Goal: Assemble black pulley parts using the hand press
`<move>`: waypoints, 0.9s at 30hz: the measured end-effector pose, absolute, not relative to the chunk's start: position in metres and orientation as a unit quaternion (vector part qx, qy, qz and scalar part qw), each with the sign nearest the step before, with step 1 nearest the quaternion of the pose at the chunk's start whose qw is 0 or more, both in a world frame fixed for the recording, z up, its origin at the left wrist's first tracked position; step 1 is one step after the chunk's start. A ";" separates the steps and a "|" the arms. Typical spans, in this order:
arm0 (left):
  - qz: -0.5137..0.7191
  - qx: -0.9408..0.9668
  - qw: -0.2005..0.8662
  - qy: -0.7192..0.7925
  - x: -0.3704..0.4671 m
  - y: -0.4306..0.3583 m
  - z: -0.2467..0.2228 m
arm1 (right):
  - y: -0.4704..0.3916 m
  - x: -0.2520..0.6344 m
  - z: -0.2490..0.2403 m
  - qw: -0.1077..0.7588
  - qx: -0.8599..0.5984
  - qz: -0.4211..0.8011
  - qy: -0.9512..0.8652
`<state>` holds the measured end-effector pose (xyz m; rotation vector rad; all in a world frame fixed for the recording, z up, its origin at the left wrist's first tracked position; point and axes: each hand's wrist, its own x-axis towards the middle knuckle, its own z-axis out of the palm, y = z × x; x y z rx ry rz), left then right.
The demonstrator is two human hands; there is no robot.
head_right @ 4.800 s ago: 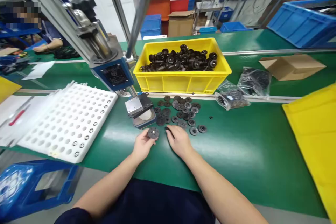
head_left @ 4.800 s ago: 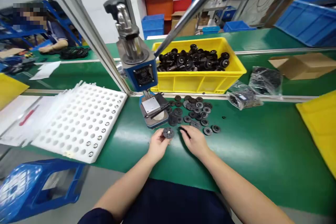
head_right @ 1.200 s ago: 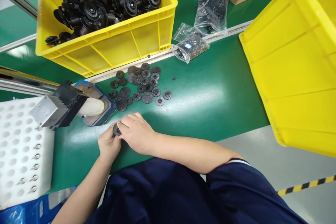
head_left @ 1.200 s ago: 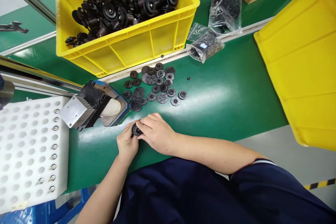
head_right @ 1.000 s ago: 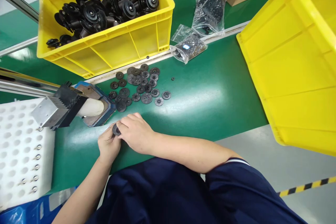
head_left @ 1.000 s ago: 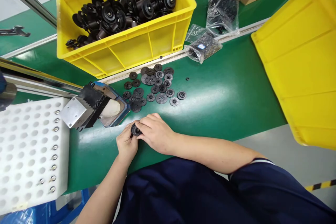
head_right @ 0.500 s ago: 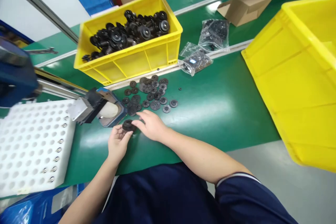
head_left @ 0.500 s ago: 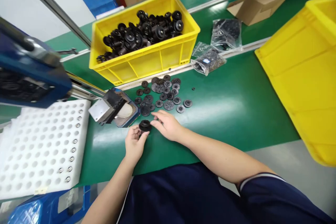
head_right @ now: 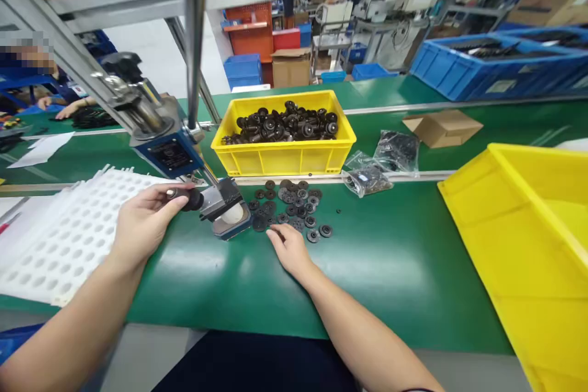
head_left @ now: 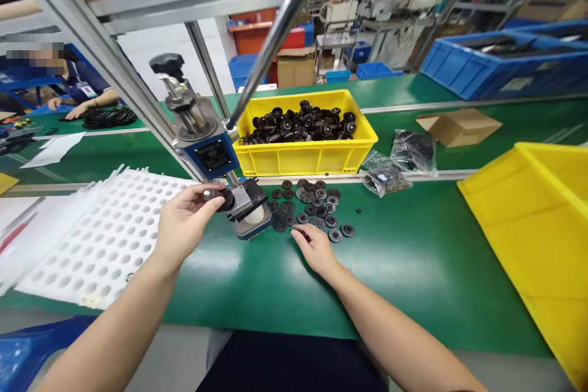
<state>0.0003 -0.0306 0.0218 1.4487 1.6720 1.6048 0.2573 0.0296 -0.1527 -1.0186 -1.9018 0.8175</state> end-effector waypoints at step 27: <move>0.508 0.573 0.211 0.607 -0.005 0.003 0.011 | 0.057 0.145 -0.034 0.368 -0.348 0.248 -0.826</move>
